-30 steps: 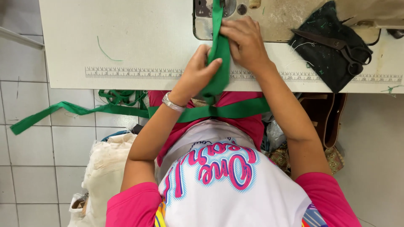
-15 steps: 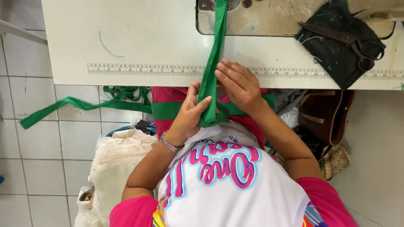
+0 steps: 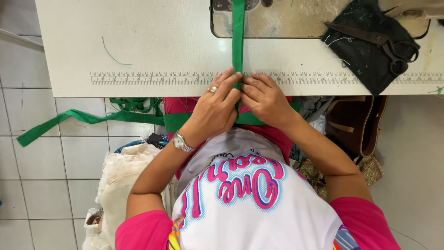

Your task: Aligning, folding, and feeding green fabric strips into an industrial sewing machine to create finished straps or piping.

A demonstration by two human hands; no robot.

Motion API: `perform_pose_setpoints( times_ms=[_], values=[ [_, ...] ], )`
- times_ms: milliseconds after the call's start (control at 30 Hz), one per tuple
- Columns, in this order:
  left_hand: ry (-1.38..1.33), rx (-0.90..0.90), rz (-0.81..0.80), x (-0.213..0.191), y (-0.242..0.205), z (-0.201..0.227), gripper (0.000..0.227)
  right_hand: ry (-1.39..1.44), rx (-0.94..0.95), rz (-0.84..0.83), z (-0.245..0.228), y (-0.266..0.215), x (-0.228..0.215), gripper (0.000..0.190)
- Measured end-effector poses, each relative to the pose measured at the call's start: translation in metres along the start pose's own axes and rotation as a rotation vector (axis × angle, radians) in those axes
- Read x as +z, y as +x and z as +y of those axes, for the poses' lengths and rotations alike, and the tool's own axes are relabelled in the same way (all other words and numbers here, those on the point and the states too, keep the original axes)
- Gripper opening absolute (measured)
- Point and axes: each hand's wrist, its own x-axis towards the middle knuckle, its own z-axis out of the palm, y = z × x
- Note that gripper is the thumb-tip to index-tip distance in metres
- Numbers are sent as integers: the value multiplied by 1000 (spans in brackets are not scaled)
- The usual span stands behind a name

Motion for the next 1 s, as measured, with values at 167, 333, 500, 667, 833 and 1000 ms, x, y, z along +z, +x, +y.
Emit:
perform_pose_setpoints(
  times_ms=[167,333,500,667,833,1000],
  values=[
    [3,63,-103,10,2,-10,25,-9,36,41,-2,-3,1,17],
    [6,39,-183,8,0,-15,32,80,80,115,12,-44,30,12],
    [-120,13,-209,6,2,-28,33,122,60,99,-1,-9,5,13],
    [-172,-4,-218,16,7,-56,27,66,64,82,-2,-6,0,16],
    [52,214,-126,24,29,-77,21,90,70,45,3,-7,0,21],
    [49,252,-160,34,33,-91,28,96,71,19,17,-2,2,21]
  ],
)
